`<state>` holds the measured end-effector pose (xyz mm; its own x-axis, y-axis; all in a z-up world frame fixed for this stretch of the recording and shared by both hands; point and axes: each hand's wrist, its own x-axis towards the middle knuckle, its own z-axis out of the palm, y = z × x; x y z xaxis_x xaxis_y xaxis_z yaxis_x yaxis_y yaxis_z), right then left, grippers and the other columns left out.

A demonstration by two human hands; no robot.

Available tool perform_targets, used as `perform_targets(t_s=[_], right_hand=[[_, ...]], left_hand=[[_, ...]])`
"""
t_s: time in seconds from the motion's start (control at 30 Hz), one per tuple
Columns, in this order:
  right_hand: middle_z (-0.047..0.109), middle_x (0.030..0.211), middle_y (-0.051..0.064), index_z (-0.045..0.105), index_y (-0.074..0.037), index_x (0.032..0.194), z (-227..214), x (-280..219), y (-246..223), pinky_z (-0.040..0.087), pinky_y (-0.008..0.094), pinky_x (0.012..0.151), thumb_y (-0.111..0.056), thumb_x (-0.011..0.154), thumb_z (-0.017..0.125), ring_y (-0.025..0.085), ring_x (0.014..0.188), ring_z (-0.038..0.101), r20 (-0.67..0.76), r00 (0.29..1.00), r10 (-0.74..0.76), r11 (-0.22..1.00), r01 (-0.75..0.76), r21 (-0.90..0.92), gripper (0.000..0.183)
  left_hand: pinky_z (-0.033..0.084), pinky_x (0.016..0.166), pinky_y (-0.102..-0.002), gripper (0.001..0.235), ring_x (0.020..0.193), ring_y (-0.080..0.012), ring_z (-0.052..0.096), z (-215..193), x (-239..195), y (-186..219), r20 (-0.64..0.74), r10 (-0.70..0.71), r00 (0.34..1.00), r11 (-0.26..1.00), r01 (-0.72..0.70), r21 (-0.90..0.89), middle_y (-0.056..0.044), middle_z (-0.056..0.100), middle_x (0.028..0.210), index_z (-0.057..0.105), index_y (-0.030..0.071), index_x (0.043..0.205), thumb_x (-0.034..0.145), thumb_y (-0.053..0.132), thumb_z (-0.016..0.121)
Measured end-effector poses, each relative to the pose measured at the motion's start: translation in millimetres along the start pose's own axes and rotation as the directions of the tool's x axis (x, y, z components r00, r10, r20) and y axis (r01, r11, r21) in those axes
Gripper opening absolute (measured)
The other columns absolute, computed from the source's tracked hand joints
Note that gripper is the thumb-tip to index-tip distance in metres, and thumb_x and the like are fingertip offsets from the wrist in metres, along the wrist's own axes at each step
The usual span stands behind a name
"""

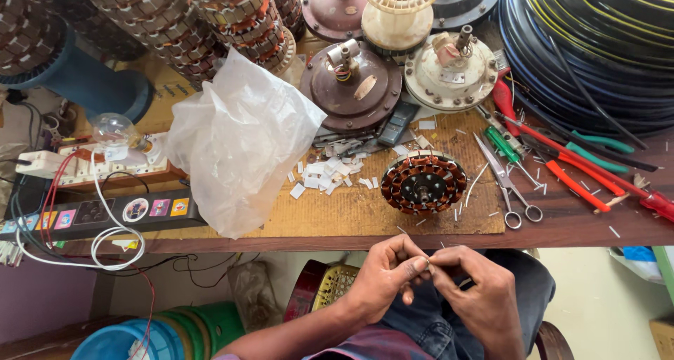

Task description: The person sits at a cluttered workbench and repeatedly cuts small white plastic strips with scissors, then inserts them into slots on a copper-wound rotor. The person handles the rotor, strips, and scissors throughout the clip.

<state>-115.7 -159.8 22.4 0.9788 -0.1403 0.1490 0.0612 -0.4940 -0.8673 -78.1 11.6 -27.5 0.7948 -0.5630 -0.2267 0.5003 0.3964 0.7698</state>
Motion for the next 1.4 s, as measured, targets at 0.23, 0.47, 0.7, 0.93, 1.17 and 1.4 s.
perform_targets(t_s=[0.23,0.47,0.7,0.93,1.17,1.4], right_hand=[[0.077,0.087,0.007,0.075,0.003,0.098,14,0,-3,0.059,0.023,0.067,-0.002,0.085,0.075,0.011,0.074,0.073,-0.074,0.992,0.104,0.946,-0.076,0.314,0.014],[0.075,0.085,0.007,0.073,0.004,0.105,30,12,-5,0.057,0.023,0.069,-0.002,0.091,0.071,0.011,0.076,0.071,-0.061,0.977,0.205,0.925,-0.173,0.337,0.016],[0.066,0.094,0.004,0.067,0.002,0.105,40,20,-5,0.053,0.023,0.077,-0.001,0.101,0.062,0.01,0.084,0.064,-0.148,0.982,0.115,0.91,-0.044,0.413,0.007],[0.062,0.114,0.005,0.062,-0.001,0.112,26,19,13,0.05,0.022,0.085,-0.011,0.098,0.069,0.011,0.102,0.06,-0.157,0.985,-0.071,0.868,0.138,0.477,0.018],[0.073,0.103,0.005,0.061,-0.002,0.125,36,7,29,0.056,0.02,0.081,-0.021,0.106,0.067,0.009,0.09,0.071,-0.398,0.915,-0.061,0.964,0.157,0.214,0.027],[0.072,0.103,0.013,0.072,0.001,0.116,37,13,7,0.056,0.023,0.084,-0.003,0.099,0.076,0.015,0.096,0.071,-0.385,0.855,-0.348,0.937,0.32,-0.138,0.018]], left_hand=[[0.049,0.051,-0.021,0.009,0.064,-0.0056,0.059,16,-10,33,-0.019,0.295,0.955,0.878,-0.263,0.4,-0.007,0.068,0.085,0.061,-0.002,0.101,0.102,0.006,0.065],[0.053,0.072,-0.036,0.013,0.082,-0.0278,0.065,13,-3,59,0.252,0.673,0.695,0.271,-0.549,0.791,-0.013,0.063,0.093,0.062,-0.001,0.103,0.094,-0.003,0.071],[0.057,0.068,-0.033,0.019,0.084,-0.0233,0.067,21,4,60,0.047,0.523,0.851,0.664,-0.442,0.603,-0.01,0.063,0.1,0.065,0.002,0.11,0.092,-0.001,0.071],[0.054,0.067,-0.031,0.015,0.084,-0.0216,0.065,26,10,70,0.133,0.568,0.812,0.529,-0.483,0.698,-0.012,0.061,0.099,0.071,0.002,0.105,0.091,-0.002,0.075],[0.055,0.084,-0.036,0.018,0.103,-0.0267,0.061,38,9,74,0.24,0.624,0.743,0.482,-0.608,0.631,-0.014,0.056,0.114,0.06,0.003,0.108,0.093,-0.003,0.066],[0.054,0.084,-0.039,0.02,0.095,-0.0298,0.064,13,11,77,0.389,0.585,0.711,0.21,-0.596,0.775,-0.011,0.066,0.1,0.062,0.003,0.111,0.093,0.0,0.07]])
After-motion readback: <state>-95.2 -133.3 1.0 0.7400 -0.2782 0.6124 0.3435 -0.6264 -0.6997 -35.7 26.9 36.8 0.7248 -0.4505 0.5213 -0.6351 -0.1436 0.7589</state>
